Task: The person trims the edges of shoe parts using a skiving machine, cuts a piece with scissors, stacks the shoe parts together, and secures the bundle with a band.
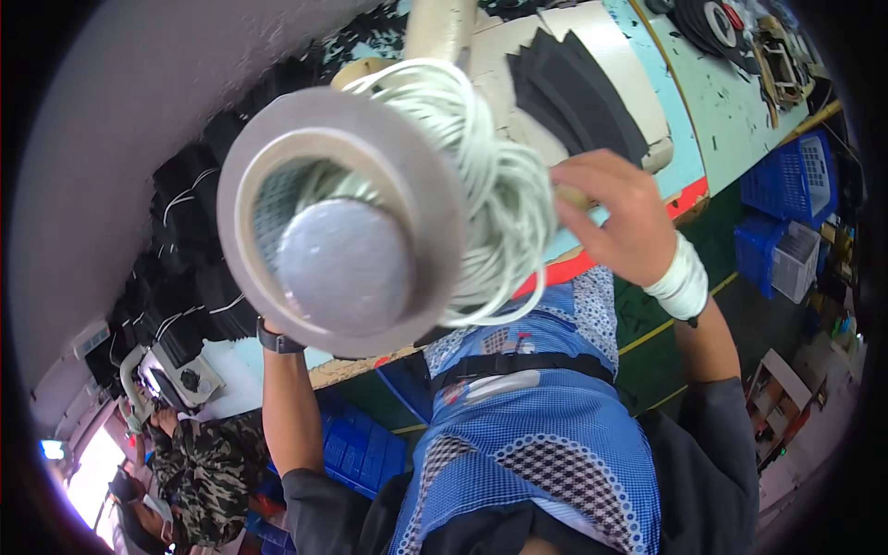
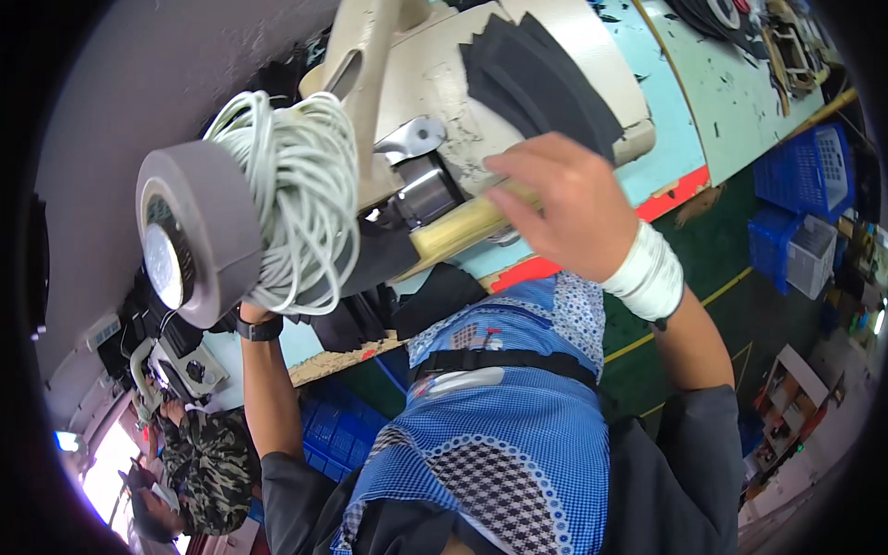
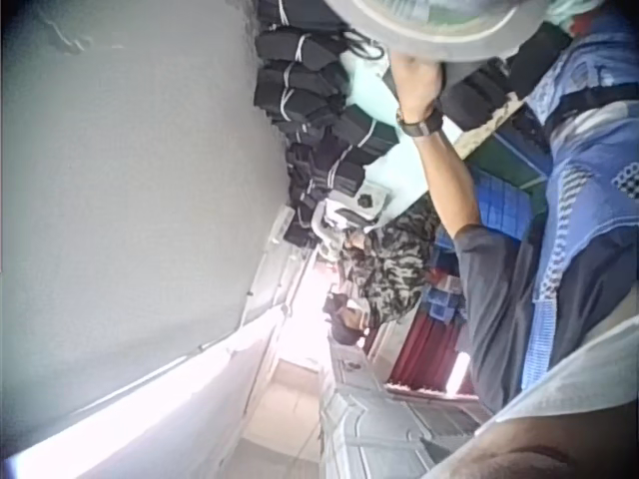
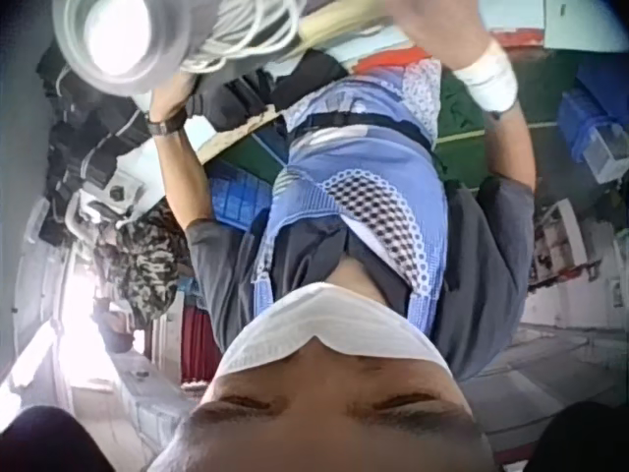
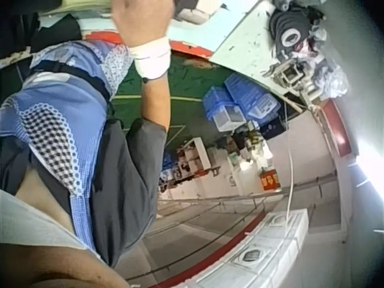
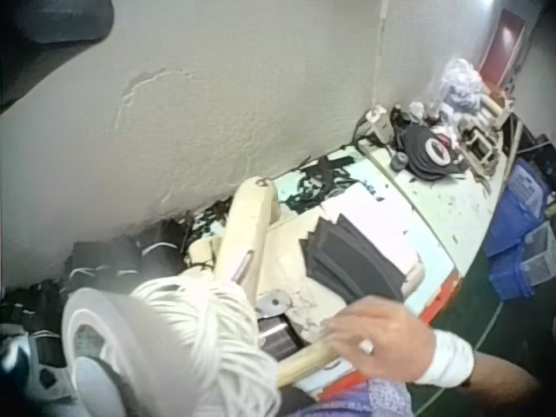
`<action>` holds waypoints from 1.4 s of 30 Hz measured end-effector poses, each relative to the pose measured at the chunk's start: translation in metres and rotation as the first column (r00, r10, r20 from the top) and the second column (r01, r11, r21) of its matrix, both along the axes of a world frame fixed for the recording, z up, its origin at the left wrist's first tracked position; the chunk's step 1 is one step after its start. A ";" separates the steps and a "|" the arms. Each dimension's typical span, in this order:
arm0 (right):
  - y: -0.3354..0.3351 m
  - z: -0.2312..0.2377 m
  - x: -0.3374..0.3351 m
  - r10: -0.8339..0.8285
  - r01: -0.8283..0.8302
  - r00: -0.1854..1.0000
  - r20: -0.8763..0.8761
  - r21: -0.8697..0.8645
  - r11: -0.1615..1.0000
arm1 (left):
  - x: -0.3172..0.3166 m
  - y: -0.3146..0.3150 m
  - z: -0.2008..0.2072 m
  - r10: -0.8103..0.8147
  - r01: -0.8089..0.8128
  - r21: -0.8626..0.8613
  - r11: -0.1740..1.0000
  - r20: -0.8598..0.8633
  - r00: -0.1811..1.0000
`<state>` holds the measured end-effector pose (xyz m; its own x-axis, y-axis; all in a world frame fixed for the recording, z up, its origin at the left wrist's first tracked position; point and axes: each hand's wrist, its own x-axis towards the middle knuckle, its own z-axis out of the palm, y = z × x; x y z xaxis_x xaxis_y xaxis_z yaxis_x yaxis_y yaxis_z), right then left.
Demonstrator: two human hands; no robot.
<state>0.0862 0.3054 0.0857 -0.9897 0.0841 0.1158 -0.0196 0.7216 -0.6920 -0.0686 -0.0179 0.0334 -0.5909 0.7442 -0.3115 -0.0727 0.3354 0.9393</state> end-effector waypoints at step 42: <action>-0.081 -0.015 0.095 0.136 0.255 0.879 0.458 -0.690 0.677 | 0.131 0.038 0.052 -0.307 0.297 -0.107 0.949 -0.095 0.947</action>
